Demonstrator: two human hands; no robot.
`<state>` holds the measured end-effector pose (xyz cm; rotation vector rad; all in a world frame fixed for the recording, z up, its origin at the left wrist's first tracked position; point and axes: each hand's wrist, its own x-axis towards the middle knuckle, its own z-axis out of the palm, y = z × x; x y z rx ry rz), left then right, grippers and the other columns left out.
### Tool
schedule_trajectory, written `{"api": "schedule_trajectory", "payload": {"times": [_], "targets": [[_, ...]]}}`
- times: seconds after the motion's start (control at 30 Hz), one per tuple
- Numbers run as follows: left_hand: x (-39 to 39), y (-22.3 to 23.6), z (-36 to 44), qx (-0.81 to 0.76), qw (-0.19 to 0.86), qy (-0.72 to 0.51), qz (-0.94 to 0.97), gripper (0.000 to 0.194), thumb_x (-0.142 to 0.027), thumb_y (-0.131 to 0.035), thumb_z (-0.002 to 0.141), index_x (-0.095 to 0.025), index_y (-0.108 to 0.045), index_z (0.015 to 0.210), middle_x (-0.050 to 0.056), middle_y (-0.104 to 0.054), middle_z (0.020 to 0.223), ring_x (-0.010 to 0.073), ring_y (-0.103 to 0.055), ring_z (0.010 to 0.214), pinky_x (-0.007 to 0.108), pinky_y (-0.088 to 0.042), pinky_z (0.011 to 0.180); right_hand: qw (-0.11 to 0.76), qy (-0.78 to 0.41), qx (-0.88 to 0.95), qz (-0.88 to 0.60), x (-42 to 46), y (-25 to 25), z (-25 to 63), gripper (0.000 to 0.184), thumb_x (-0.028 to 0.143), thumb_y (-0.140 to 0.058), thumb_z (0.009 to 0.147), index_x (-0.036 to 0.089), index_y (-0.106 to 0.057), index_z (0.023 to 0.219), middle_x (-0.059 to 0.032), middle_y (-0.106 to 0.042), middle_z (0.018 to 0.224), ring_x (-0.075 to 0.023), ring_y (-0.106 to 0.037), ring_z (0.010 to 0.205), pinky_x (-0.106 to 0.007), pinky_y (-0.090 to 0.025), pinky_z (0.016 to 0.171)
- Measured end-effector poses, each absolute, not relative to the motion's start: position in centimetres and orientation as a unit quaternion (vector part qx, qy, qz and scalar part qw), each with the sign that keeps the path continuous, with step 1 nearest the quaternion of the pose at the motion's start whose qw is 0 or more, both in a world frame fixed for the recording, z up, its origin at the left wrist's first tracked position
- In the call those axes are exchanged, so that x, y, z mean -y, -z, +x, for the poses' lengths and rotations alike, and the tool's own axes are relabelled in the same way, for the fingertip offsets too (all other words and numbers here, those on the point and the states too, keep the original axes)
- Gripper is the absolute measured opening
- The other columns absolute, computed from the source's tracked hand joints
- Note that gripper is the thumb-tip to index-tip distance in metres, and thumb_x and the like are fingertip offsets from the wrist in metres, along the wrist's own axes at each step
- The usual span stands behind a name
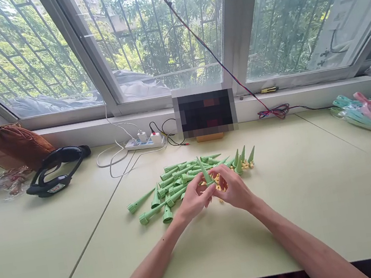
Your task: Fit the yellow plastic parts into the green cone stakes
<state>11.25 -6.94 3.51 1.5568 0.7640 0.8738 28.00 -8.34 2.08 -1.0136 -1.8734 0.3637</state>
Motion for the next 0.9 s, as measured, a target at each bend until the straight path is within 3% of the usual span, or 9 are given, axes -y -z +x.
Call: {"api": "schedule_trajectory", "payload": {"times": [0.23,0.43,0.63,0.8,0.9], "targets": [[6.9,-3.8,11.2,-0.289,0.616,-0.390,0.620,0.050,-0.039,-0.064,0.086,-0.018,-0.046,0.127,0.009,-0.063,0.099,0.0089,-0.056,0.056,0.020,-0.043,0.043,0.465,-0.181,0.752,-0.431,8.3,-2.1,28.0,0.039,0.021,-0.067,0.081,0.024,-0.052,0.117,-0.0032,-0.053,0.097,-0.0104,-0.050,0.059,-0.027,-0.047,0.056],[7.0,-3.9,11.3,-0.303,0.601,-0.377,0.636,0.046,-0.041,-0.063,0.087,-0.018,-0.049,0.125,0.010,-0.063,0.102,0.0108,-0.058,0.061,0.020,-0.045,0.044,0.460,-0.181,0.754,-0.432,8.3,-2.1,28.0,0.046,0.013,-0.068,0.074,0.023,-0.050,0.115,-0.0009,-0.053,0.093,-0.0105,-0.049,0.059,-0.026,-0.045,0.054],[7.1,-3.8,11.4,-0.302,0.583,-0.375,0.655,0.043,-0.040,-0.063,0.087,-0.018,-0.053,0.122,0.008,-0.064,0.100,0.0095,-0.057,0.059,0.021,-0.046,0.045,0.461,-0.172,0.760,-0.425,8.3,-1.9,27.9,0.044,0.013,-0.068,0.076,0.024,-0.051,0.115,-0.0005,-0.051,0.093,-0.0097,-0.047,0.057,-0.025,-0.044,0.054],[6.6,-3.6,11.2,-0.307,0.582,-0.402,0.637,0.046,-0.039,-0.061,0.088,-0.019,-0.048,0.128,0.009,-0.060,0.106,0.0095,-0.058,0.061,0.020,-0.047,0.043,0.462,-0.186,0.754,-0.428,8.3,-2.4,28.4,0.043,0.024,-0.068,0.082,0.025,-0.051,0.121,-0.0031,-0.051,0.098,-0.0100,-0.049,0.058,-0.026,-0.047,0.055],[6.4,-3.6,11.1,-0.336,0.557,-0.448,0.614,0.050,-0.039,-0.063,0.087,-0.020,-0.045,0.129,0.007,-0.058,0.103,0.0094,-0.058,0.061,0.019,-0.046,0.041,0.463,-0.174,0.746,-0.445,8.0,-2.8,29.3,0.030,0.025,-0.065,0.085,0.021,-0.053,0.112,-0.0028,-0.053,0.094,-0.0096,-0.047,0.056,-0.026,-0.045,0.055]]}}
